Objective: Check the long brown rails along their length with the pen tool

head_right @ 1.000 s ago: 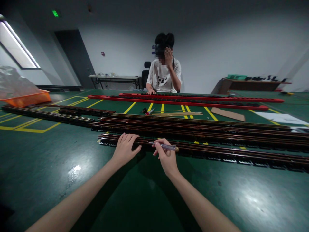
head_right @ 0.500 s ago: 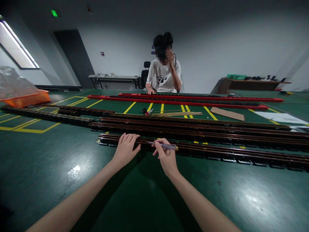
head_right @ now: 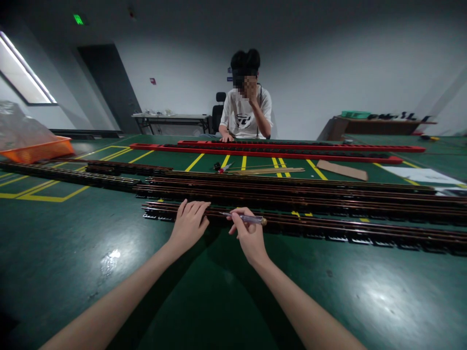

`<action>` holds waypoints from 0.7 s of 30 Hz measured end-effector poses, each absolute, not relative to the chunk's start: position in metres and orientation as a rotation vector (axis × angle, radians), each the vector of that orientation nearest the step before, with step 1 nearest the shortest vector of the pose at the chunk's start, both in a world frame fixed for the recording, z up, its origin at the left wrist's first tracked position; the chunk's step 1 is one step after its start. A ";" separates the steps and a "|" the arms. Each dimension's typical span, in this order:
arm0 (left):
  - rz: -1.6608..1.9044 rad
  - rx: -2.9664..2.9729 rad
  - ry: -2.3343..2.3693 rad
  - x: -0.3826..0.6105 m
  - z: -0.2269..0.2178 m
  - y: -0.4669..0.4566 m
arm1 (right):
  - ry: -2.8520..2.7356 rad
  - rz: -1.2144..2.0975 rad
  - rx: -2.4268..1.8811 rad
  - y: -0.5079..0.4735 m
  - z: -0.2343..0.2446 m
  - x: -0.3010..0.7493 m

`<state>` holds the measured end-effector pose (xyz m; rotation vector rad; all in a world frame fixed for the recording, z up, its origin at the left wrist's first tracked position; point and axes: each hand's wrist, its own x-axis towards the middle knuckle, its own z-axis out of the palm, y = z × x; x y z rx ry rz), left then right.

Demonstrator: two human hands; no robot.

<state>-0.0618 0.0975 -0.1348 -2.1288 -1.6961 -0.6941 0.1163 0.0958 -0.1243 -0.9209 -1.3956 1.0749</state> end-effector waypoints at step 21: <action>-0.662 -2.062 -1.765 -0.065 -0.135 0.098 | -1.403 1.078 -0.929 0.097 -0.127 0.116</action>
